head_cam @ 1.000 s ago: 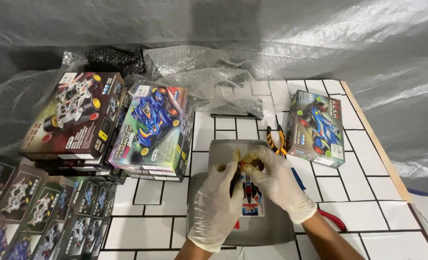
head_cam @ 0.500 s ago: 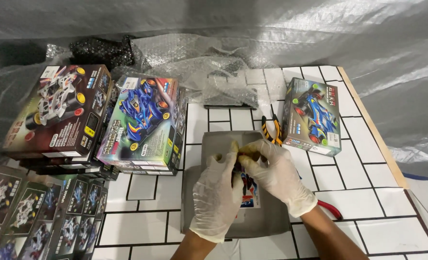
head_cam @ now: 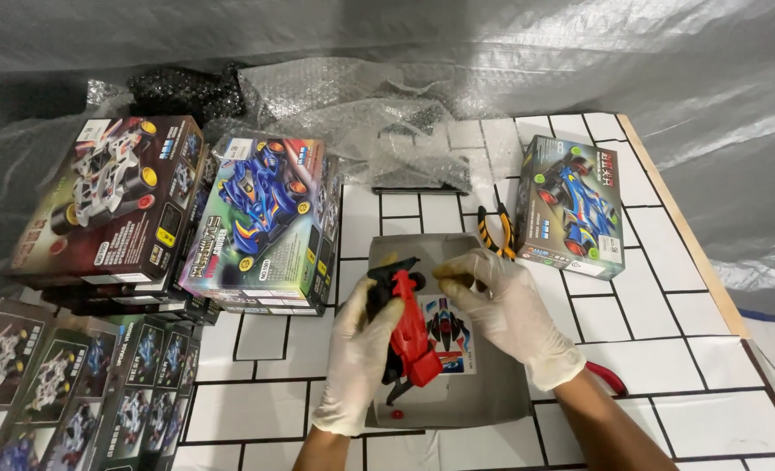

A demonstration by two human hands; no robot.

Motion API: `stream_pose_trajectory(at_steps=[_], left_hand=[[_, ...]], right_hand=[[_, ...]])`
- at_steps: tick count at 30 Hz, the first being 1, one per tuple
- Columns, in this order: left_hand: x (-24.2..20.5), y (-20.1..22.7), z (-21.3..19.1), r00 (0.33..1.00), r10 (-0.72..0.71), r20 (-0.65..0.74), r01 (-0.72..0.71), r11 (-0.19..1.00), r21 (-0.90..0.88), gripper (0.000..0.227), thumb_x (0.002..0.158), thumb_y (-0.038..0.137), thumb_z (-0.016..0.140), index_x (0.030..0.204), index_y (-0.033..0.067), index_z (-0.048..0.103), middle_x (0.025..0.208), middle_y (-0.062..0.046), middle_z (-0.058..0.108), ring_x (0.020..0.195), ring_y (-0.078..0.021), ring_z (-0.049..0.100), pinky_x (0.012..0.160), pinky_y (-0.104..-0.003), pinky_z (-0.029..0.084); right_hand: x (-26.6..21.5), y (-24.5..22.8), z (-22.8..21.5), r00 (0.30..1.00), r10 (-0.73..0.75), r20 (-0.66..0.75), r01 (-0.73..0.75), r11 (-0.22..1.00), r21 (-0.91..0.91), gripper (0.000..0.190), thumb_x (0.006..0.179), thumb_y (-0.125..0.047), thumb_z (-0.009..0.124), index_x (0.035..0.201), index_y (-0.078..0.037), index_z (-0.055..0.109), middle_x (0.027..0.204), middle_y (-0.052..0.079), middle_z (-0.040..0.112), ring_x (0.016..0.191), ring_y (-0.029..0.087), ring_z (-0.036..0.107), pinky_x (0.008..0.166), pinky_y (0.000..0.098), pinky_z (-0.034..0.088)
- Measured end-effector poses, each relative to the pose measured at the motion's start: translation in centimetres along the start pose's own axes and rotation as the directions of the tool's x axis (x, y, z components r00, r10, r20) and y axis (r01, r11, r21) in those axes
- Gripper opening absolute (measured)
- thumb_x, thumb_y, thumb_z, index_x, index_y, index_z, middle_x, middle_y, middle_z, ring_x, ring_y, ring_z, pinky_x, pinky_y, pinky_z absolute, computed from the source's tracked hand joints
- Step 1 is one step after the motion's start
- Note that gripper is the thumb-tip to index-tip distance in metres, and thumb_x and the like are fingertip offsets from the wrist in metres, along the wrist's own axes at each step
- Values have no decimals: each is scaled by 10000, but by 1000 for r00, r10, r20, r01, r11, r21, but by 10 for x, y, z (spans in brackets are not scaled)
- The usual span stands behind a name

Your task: Unboxing and assembling a toy car kit by removing parts from a plastic frame and fitting them together.

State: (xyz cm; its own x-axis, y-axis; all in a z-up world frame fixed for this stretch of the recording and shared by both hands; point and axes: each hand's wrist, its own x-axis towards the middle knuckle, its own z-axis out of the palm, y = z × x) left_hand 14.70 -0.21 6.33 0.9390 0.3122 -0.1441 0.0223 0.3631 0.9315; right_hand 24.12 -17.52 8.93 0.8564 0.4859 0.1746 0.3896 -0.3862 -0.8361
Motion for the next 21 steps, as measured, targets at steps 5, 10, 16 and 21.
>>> stream_pose_trajectory(at_steps=[5,10,16,21], left_hand=[[0,11,5,974,-98,-205,41,963,-268,409,918,88,656,1325,66,691,1218,-107,746,1046,-203,675,974,-347,546],[4,28,12,890,-115,-441,-64,927,-370,460,876,105,670,1335,104,636,1134,-55,700,1019,-185,653,946,-312,512],[7,21,9,905,37,-424,-275,811,-517,474,898,92,630,1368,47,590,1285,-152,682,1150,-282,653,1036,-431,534],[-2,27,17,883,27,-469,-220,906,-362,501,901,111,615,1401,79,595,1338,-109,686,1196,-232,662,1086,-353,526]], right_hand=[[-5,-5,6,966,-258,-14,258,966,5,120,937,-181,697,889,-79,736,830,45,707,754,179,669,727,318,529],[-11,6,8,941,-306,-146,314,949,35,323,990,-401,580,898,-97,641,816,30,660,740,173,622,667,303,511],[-12,-3,12,927,-345,-144,348,937,-6,151,875,-144,760,1007,-76,732,910,66,649,816,191,648,738,313,542],[-12,-1,18,880,-456,-132,452,890,-62,313,774,-102,883,1004,-29,685,930,84,622,816,200,637,733,310,543]])
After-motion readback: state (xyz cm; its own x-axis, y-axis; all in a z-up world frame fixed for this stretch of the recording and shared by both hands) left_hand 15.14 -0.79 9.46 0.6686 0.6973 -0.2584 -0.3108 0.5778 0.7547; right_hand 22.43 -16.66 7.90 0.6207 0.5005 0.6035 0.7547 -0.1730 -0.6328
